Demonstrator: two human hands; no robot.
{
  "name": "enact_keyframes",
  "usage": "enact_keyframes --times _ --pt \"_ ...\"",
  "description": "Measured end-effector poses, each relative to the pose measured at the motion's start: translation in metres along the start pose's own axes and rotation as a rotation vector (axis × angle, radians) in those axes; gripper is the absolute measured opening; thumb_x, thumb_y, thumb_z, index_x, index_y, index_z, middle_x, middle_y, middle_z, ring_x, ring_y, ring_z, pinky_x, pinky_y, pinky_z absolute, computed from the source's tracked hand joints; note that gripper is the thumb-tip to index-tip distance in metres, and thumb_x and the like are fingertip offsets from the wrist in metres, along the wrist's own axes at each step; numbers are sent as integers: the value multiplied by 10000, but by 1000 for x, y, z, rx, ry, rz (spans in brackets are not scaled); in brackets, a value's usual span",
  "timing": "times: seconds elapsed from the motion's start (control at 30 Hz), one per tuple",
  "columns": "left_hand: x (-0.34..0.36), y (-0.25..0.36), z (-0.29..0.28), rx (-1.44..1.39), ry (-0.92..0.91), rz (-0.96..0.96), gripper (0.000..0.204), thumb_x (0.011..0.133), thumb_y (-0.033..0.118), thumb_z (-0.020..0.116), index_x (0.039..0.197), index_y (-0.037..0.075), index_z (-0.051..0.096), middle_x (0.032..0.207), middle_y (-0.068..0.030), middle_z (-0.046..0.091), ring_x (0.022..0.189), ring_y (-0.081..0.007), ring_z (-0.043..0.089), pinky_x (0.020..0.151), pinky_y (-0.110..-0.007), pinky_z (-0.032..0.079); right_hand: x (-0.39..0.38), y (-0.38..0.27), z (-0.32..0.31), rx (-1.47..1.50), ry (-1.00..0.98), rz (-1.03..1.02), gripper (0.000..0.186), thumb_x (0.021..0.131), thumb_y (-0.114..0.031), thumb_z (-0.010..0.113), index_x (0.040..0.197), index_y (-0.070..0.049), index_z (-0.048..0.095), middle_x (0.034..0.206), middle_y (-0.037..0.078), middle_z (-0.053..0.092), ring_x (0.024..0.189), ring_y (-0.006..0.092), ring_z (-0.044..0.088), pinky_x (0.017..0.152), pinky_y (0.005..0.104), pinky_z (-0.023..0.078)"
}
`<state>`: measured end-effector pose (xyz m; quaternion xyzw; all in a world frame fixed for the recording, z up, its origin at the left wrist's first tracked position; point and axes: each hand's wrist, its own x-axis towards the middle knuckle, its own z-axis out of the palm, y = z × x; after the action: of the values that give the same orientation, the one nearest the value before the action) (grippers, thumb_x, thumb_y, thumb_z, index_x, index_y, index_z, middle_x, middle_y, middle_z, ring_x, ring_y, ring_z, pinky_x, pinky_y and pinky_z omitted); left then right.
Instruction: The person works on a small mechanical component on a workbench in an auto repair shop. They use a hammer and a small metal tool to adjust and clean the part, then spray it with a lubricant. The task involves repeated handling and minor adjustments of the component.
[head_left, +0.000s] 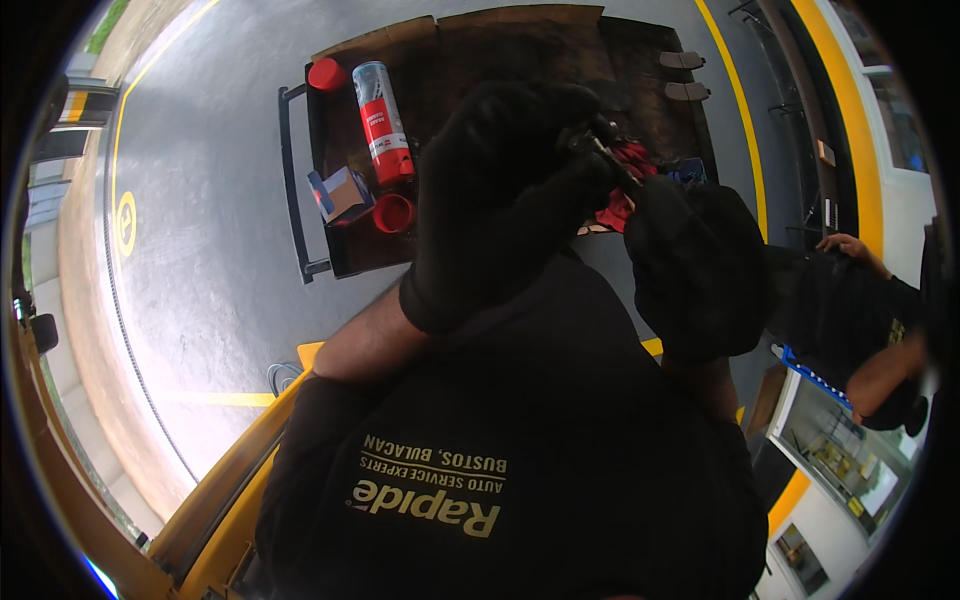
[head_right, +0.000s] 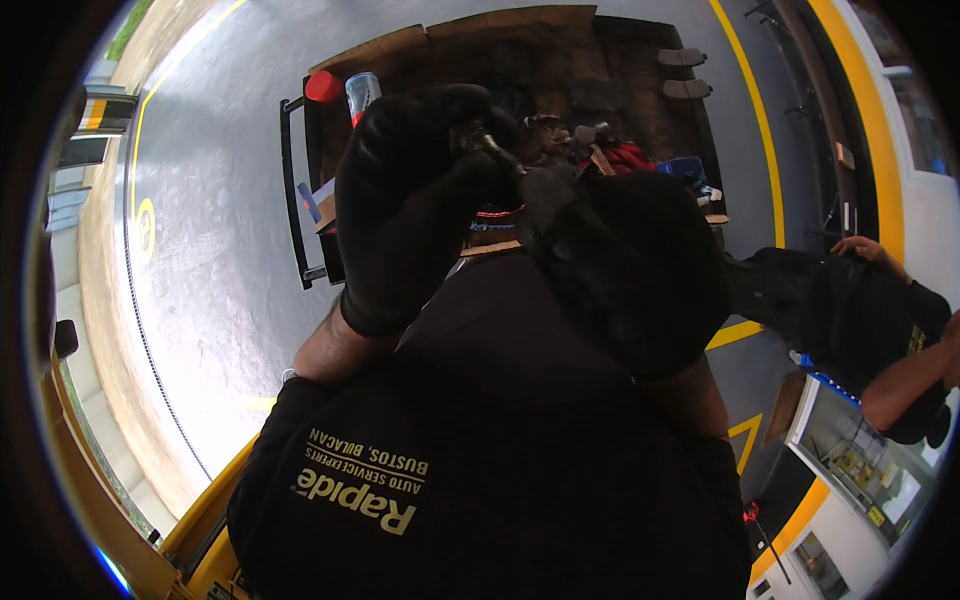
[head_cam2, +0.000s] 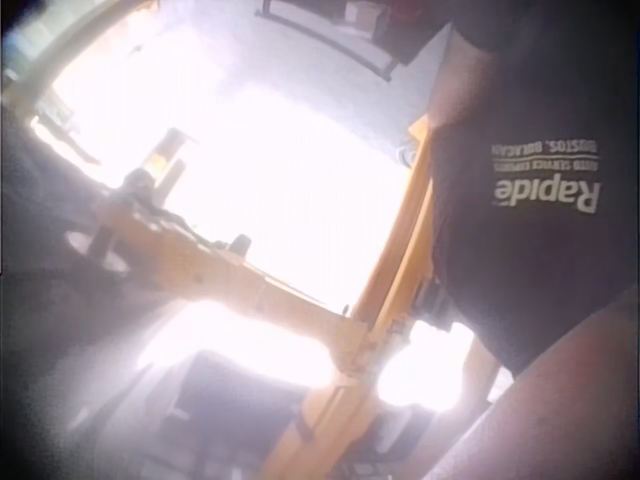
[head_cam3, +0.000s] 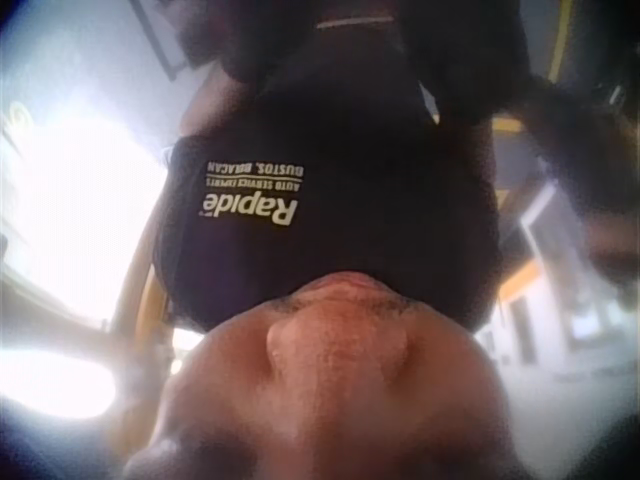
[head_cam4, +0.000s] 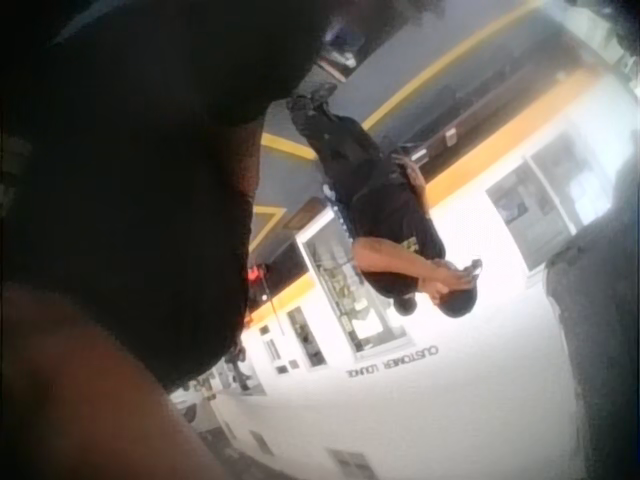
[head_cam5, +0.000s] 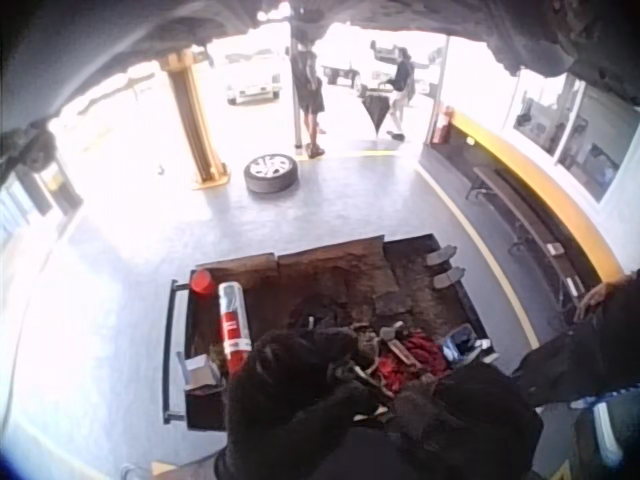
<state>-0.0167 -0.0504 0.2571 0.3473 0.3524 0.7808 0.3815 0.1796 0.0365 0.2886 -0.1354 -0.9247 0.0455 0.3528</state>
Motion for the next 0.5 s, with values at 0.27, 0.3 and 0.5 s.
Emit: enact_keyframes --times 0.27,0.3,0.5 --pt "2 -11 3 -131 -5 112 324 992 -94 687 1298 -22 609 1160 -100 712 996 -145 749 853 -308 632 -2 -13 14 196 134 118 378 825 14 903 1173 0 756 1128 150 805 1043 252 787 897 343 642" --pt "3 -16 -1 -144 -59 133 341 1007 -85 667 1333 -9 601 1230 -116 702 1063 -158 737 884 -318 634 -4 -14 17 261 172 162 371 837 21 895 1175 2 746 1124 149 806 1031 240 789 890 338 642" --pt "6 -16 -4 -1 -121 100 417 1051 -53 618 1459 13 559 1389 -157 677 1203 -221 722 973 -350 632 -2 -9 26 512 293 342 354 866 40 880 1181 7 722 1129 133 810 975 192 797 848 319 645"
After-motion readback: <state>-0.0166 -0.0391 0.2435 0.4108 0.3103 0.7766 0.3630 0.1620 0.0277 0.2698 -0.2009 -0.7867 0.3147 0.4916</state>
